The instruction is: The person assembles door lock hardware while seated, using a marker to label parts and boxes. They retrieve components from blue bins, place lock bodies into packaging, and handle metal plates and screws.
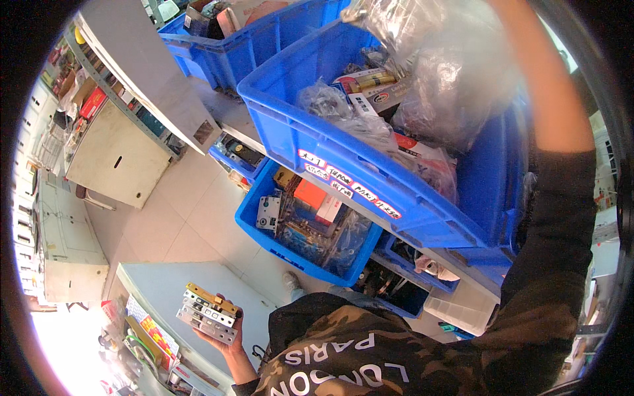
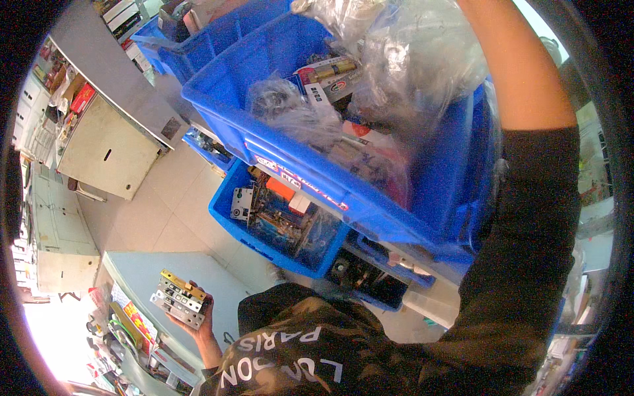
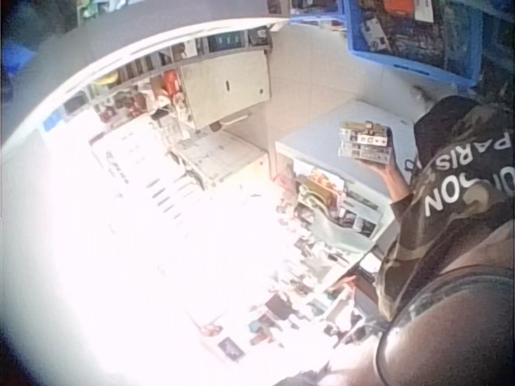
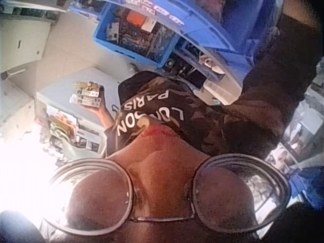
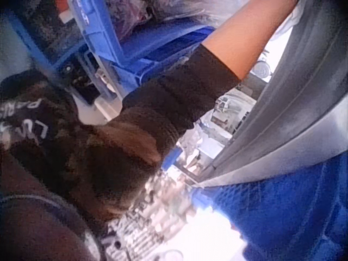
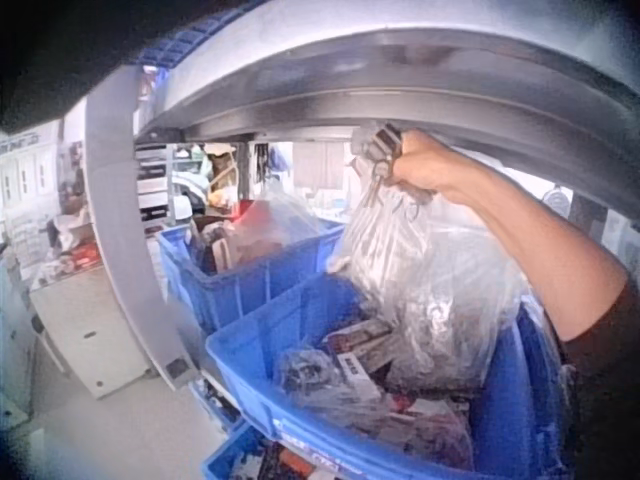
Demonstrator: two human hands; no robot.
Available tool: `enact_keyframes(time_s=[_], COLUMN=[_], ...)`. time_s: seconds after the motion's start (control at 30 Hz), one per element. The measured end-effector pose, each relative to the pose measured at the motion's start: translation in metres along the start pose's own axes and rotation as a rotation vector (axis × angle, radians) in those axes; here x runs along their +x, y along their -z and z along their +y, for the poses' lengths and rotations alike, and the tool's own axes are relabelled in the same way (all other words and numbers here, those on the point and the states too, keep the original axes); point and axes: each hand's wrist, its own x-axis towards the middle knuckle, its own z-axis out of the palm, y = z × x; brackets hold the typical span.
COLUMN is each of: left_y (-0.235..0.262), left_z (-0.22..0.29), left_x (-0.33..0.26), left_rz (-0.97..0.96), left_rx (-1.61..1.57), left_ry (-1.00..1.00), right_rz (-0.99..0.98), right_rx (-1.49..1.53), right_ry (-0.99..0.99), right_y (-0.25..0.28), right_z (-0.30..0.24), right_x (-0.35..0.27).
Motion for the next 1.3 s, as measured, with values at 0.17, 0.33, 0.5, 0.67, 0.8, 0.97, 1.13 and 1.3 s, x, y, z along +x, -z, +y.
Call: enact_keyframes(time_s=[0.17,0.33,0.5,0.67,0.8,0.97,1.13,1.3], left_y=[-0.004,-0.009,-0.016,-0.021,-0.022,-0.019,-0.017,-0.018], left_z=[-0.008,-0.009,-0.01,-0.015,-0.019,-0.018,-0.015,-0.015], left_x=[0.007,0.013,0.026,0.034,0.038,0.038,0.034,0.027], left_rz=[-0.021,-0.039,-0.038,-0.025,-0.06,0.003,0.016,-0.025], left_rx=[0.053,0.029,0.011,0.084,0.076,0.104,0.024,0.013], left_ry=[0.028,0.076,0.06,0.068,0.104,0.08,0.081,0.082], right_rz=[0.079,-0.083,-0.185,-0.258,-0.256,-0.335,-0.399,-0.155], right_rx=[-0.162,-0.155,-0.019,-0.009,0.032,-0.227,-0.417,-0.401], right_ry=[0.032,-0.192,-0.073,0.158,0.234,0.335,0.469,0.438], right_y=[-0.009,0.0,0.007,0.003,-0.011,-0.039,-0.08,-0.081], right_z=[0.039,0.066,0.061,0.039,0.019,-0.004,-0.002,0.006], right_x=[0.017,0.008,0.0,0.006,0.013,0.024,0.034,0.037])
